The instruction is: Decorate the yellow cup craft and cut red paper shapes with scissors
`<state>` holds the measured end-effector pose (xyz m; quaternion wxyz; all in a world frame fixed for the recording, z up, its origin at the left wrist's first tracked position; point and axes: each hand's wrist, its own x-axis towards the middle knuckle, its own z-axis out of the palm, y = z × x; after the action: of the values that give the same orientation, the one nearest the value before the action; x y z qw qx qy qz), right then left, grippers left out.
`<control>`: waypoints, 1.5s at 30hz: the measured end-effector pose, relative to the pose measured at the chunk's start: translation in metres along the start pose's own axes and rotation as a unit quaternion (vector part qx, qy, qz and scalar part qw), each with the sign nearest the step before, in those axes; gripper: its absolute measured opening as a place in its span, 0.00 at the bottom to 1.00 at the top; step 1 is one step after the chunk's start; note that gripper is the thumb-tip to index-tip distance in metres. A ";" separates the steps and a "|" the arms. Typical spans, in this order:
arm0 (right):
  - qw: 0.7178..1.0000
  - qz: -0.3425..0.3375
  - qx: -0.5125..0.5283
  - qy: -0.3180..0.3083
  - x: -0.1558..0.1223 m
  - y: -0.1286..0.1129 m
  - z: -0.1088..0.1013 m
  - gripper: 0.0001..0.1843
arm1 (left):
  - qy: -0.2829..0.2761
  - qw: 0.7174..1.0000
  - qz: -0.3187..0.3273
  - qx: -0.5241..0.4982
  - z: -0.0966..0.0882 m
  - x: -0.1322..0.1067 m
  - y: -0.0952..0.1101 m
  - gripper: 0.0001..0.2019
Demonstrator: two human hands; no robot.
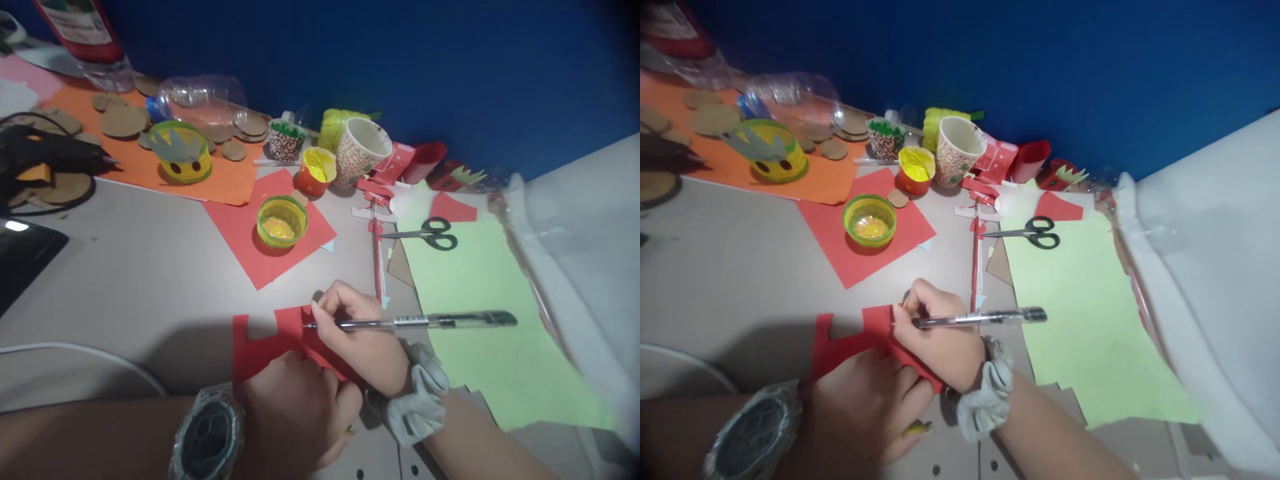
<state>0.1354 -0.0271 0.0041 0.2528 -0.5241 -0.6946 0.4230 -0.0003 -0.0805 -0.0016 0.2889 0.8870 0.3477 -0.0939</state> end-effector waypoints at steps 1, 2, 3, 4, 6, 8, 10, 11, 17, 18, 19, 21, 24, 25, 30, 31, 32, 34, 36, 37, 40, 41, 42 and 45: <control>1.000 0.003 0.005 0.004 0.000 0.001 0.000 0.15 | -0.002 1.000 0.000 -0.005 -0.001 0.000 0.000 0.16; 1.000 0.008 0.014 0.013 0.000 0.002 -0.001 0.16 | -0.007 1.000 -0.004 -0.010 -0.002 0.001 0.000 0.15; 0.999 0.013 0.026 0.026 0.000 0.004 -0.002 0.16 | -0.015 1.000 -0.011 -0.016 -0.004 0.001 0.000 0.14; 0.998 0.016 0.040 0.041 0.000 0.006 -0.003 0.17 | -0.024 0.999 -0.018 -0.021 -0.007 0.001 0.001 0.13; 0.995 0.016 0.065 0.068 0.001 0.007 -0.009 0.17 | -0.039 0.998 -0.032 -0.027 -0.014 0.001 0.003 0.12; 0.992 0.016 0.094 0.081 0.001 0.003 -0.018 0.16 | -0.049 0.998 -0.036 -0.032 -0.021 0.001 0.005 0.12; 0.991 0.036 0.098 0.087 0.000 -0.006 -0.030 0.15 | -0.051 0.997 -0.040 -0.027 -0.028 0.000 0.005 0.11; 0.992 0.052 0.079 0.085 -0.003 -0.012 -0.035 0.13 | -0.053 0.997 -0.040 -0.024 -0.031 -0.001 0.005 0.10; 0.988 0.125 0.015 0.093 -0.039 -0.034 -0.029 0.06 | -0.031 0.998 -0.030 -0.034 -0.035 -0.004 0.003 0.11; 0.984 0.140 0.032 0.109 -0.045 -0.032 -0.021 0.08 | -0.024 0.999 -0.029 -0.033 -0.033 -0.004 0.003 0.11; 0.978 0.153 0.040 0.139 -0.051 -0.029 -0.012 0.11 | -0.021 0.999 -0.026 -0.031 -0.031 -0.004 0.002 0.12; 0.965 0.163 0.042 0.200 -0.057 -0.022 0.002 0.13 | 0.001 1.000 -0.014 -0.020 -0.027 -0.005 0.002 0.11; 0.953 0.170 0.050 0.246 -0.056 -0.013 0.012 0.13 | 0.005 1.000 -0.019 -0.005 -0.026 -0.005 0.002 0.10; 0.952 0.171 0.050 0.250 -0.055 -0.012 0.013 0.13 | 0.003 1.000 -0.020 -0.004 -0.027 -0.005 0.003 0.09; 0.952 0.174 0.051 0.246 -0.049 -0.015 0.010 0.13 | 0.000 1.000 -0.020 -0.009 -0.031 -0.005 0.003 0.08; 0.954 0.173 0.054 0.241 -0.048 -0.016 0.010 0.13 | -0.003 1.000 -0.022 -0.007 -0.030 -0.004 0.003 0.08; 0.955 0.172 0.056 0.235 -0.049 -0.016 0.009 0.13 | -0.005 1.000 -0.018 -0.005 -0.028 -0.004 0.002 0.08; 0.959 0.171 0.049 0.222 -0.050 -0.015 0.008 0.13 | 0.013 1.000 -0.007 0.003 -0.024 -0.003 0.001 0.08; 0.963 0.166 0.037 0.208 -0.052 -0.011 0.008 0.15 | 0.039 0.999 -0.002 0.010 -0.020 -0.003 0.001 0.07; 0.965 0.162 0.033 0.202 -0.053 -0.008 0.007 0.15 | 0.047 0.999 -0.005 0.012 -0.020 -0.003 0.002 0.07; 0.968 0.154 0.028 0.198 -0.055 0.000 0.007 0.15 | 0.034 0.999 -0.022 0.008 -0.024 -0.004 0.004 0.07; 0.967 0.154 0.027 0.202 -0.055 0.001 0.007 0.15 | 0.018 1.000 -0.024 0.003 -0.027 -0.005 0.004 0.07; 0.967 0.153 0.025 0.204 -0.055 0.002 0.007 0.14 | 0.009 1.000 -0.028 0.000 -0.029 -0.005 0.004 0.07; 0.968 0.151 0.028 0.200 -0.056 0.002 0.007 0.13 | 0.024 0.999 -0.023 0.001 -0.029 -0.006 0.004 0.06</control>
<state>0.1491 -0.0821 0.0039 0.3344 -0.6892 -0.5308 0.3626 -0.0031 -0.0690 0.0258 0.2775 0.8811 0.3746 -0.0794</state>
